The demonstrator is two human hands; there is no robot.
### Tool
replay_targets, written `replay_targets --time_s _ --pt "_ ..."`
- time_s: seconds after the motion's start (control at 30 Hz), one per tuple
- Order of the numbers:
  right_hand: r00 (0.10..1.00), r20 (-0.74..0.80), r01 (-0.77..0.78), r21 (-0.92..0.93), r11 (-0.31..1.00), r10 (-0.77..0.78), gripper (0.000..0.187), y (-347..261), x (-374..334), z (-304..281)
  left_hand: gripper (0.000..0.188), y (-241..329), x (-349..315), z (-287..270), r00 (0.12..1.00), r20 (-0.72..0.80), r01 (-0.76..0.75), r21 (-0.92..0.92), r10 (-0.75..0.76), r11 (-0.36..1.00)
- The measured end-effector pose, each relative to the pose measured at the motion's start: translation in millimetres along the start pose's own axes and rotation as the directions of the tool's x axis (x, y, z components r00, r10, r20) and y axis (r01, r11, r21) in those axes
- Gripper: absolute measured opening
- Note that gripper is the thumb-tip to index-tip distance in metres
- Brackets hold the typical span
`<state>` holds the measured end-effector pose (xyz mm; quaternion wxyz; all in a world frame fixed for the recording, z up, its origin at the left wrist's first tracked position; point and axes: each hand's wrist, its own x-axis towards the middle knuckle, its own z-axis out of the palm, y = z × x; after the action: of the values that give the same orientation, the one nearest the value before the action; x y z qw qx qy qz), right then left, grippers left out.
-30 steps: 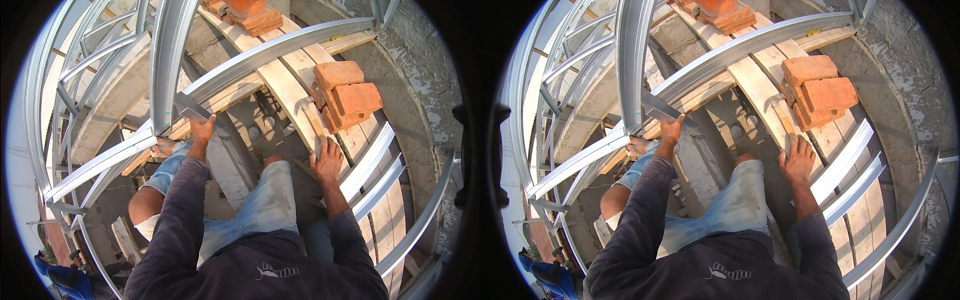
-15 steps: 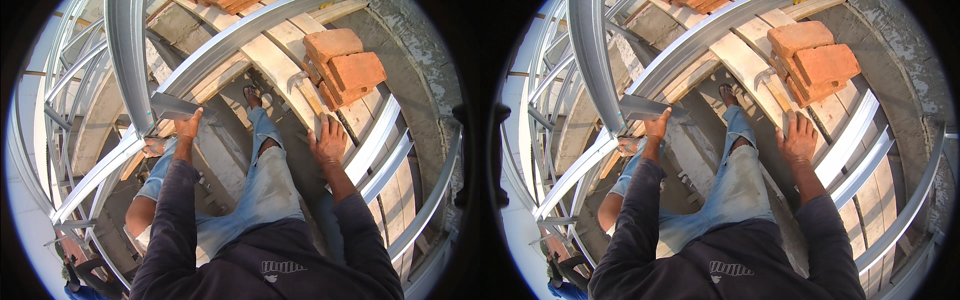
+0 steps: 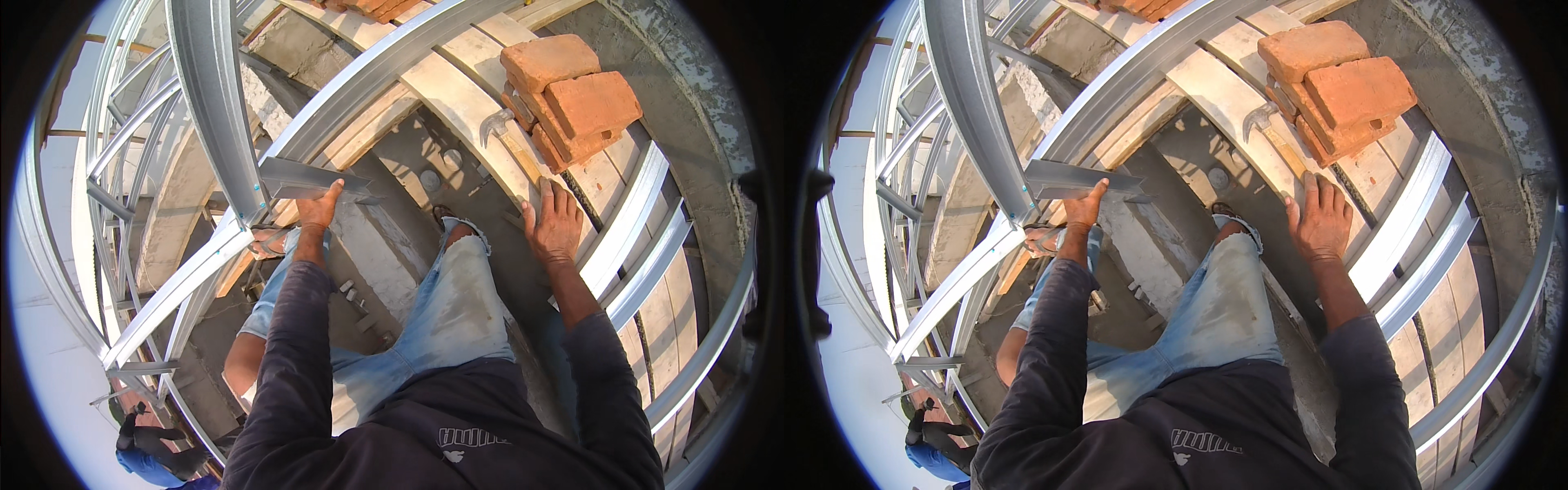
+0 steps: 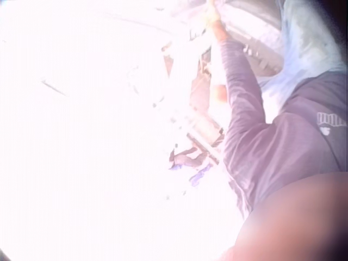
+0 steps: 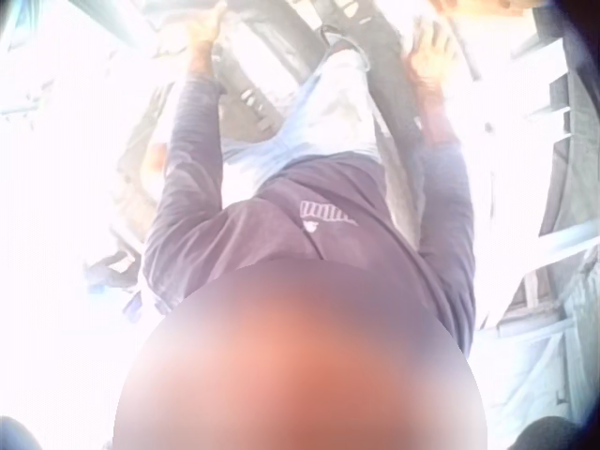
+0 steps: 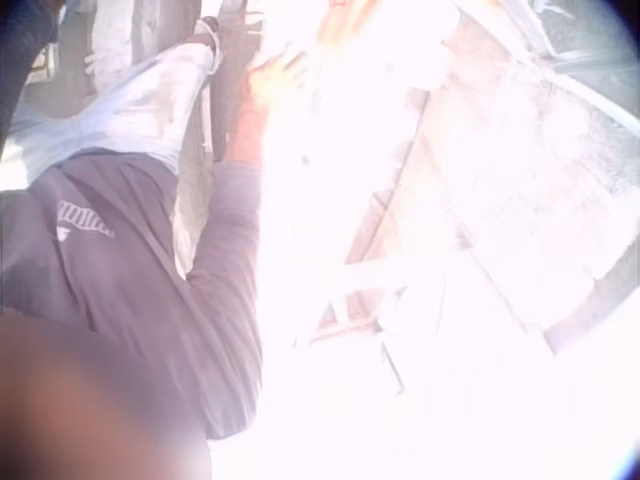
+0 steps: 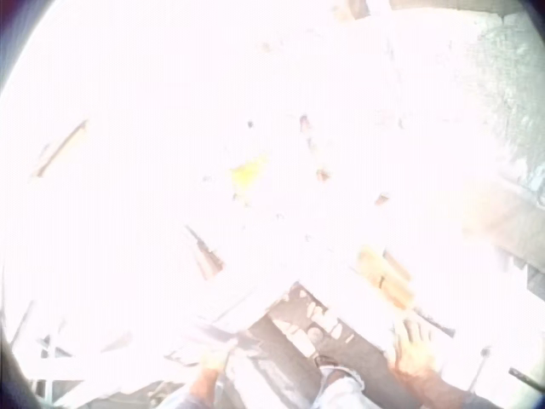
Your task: The person positions and secures metal frame sections onto a roof structure using a hammer and nails. They align the metal pieces, place nails, and hammer them into place to fasten the frame components.
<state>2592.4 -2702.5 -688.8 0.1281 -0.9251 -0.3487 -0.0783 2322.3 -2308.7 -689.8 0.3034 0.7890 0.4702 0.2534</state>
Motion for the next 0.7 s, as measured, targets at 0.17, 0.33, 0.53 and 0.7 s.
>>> replay_targets --time_s 0.17,0.33,0.53,0.7 --pt "0.994 -0.109 0.005 0.032 0.999 -0.001 0.048 5.0 -0.5 5.3 0.047 -23.5 4.7 9.3 1.0 -0.014 -0.006 -0.066 0.005 0.998" --pt "0.991 -0.135 0.001 0.112 0.994 0.015 0.042 12.3 -8.4 4.8 0.049 -48.8 19.6 17.5 0.992 0.065 0.105 0.021 -0.107 0.994" --pt "0.976 0.188 -0.128 0.071 0.989 0.112 0.034 -5.3 7.2 -36.2 0.046 -44.6 21.3 17.7 0.988 0.154 0.022 -0.084 -0.008 0.996" --pt "0.971 0.143 -0.237 0.481 0.844 0.191 0.026 -2.4 -40.7 -98.1 0.048 -41.1 18.6 18.0 0.996 0.08 0.026 0.076 -0.032 0.997"
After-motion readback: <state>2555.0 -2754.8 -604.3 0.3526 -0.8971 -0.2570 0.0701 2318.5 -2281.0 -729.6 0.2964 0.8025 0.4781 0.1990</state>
